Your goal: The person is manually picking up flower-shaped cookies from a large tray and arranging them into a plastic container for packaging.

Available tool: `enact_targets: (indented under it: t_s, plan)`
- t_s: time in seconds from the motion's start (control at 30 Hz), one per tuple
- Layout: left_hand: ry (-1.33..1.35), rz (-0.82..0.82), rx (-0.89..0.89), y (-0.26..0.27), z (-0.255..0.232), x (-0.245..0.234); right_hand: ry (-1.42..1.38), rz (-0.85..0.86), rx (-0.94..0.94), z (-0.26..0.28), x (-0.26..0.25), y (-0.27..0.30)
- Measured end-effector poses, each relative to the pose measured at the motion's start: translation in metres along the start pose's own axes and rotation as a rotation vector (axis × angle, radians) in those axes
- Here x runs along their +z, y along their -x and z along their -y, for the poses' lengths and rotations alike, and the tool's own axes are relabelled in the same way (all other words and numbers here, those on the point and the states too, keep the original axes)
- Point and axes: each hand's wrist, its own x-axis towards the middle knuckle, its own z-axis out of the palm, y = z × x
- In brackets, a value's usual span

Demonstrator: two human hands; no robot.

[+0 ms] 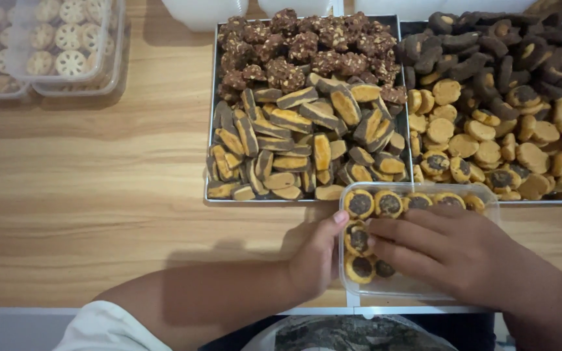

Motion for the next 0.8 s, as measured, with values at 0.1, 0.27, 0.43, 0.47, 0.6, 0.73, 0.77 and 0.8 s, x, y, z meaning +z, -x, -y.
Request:
enact_targets:
  t_s: [0.1,0.27,0.43,0.47,0.6,0.73,0.77,0.8]
  plan:
    - [-0.012,-0.001,-0.019,0.001,-0.001,0.0,0.026,0.037,0.001,0.0,0.002,0.0]
    - [0.016,-0.063,-0.049,0.001,-0.002,0.004,0.034,0.042,0.026,-0.001,0.003,0.005]
    - [-0.123,-0.221,-0.094,0.006,-0.01,0.015,0.017,-0.037,0.066,-0.003,-0.013,0.0]
    - [-0.123,-0.221,-0.095,0.008,-0.012,0.017,0.017,-0.037,0.068,0.006,-0.026,-0.001]
    - [-0.144,-0.169,-0.048,0.007,-0.011,0.015,0.104,-0.164,0.507,-0.063,-0.018,0.059]
    - [-0.098,-0.206,-0.074,0.003,-0.005,0.008,0.299,-0.31,0.769,-0.119,0.013,0.115]
    - [-0.104,-0.2,-0.08,0.004,-0.006,0.01,0.306,-0.312,0.776,-0.132,0.021,0.124]
    - [-0.089,-0.244,-0.065,0.005,-0.006,0.013,0.426,-0.277,0.768,-0.145,0.028,0.133]
